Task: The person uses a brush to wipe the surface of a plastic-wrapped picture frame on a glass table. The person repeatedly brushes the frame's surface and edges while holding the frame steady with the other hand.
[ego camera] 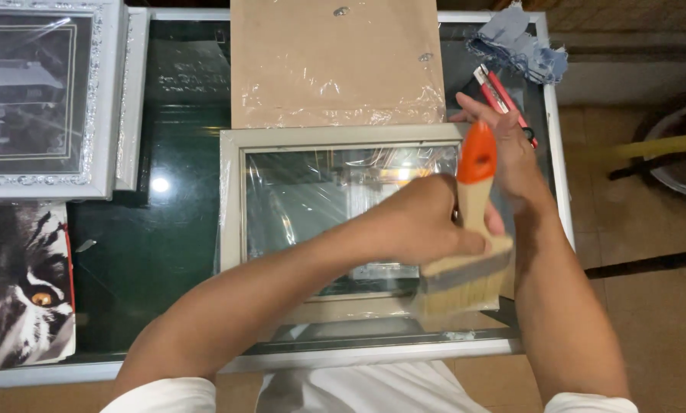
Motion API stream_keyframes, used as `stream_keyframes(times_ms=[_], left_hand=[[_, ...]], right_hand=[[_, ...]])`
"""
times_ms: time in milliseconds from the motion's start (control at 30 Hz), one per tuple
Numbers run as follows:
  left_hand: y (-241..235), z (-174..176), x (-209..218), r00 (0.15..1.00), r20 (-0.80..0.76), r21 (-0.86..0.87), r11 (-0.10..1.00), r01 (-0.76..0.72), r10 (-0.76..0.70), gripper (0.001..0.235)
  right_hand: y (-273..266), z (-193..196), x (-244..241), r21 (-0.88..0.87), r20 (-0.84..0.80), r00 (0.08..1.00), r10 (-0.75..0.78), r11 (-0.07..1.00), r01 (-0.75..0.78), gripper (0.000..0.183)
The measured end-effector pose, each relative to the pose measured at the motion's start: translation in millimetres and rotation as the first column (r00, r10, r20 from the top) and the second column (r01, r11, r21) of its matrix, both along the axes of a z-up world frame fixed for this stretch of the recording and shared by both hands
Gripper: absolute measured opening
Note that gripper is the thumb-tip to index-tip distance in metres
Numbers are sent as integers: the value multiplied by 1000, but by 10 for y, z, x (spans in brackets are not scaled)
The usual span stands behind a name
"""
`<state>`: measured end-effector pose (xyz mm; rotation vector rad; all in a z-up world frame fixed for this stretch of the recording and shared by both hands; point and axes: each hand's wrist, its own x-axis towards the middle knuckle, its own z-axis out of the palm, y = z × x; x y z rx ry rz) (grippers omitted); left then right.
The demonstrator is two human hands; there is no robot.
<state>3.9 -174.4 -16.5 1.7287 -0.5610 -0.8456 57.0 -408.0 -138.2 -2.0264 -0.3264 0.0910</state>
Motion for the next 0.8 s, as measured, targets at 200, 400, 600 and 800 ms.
stream_keyframes(times_ms=[200,400,600,800], left_hand=[[-213,-404,267,998,59,118,993,2,-9,28],[-206,-456,834,852,347,-48,915,-402,392,21],[-213,-430,635,689,179,-146,711,-688,703,27],[539,-611,438,597,279,-267,658,-704,752,24]], right_hand=[[35,-8,34,258,-144,990,-5,965,42,111],[-149,-77,93,338,-111,993,33,941,6,110],[-108,-114,75,69,8,1000,23,997,-24,77],[-83,-260,109,-199,156,988,6,980,26,59]])
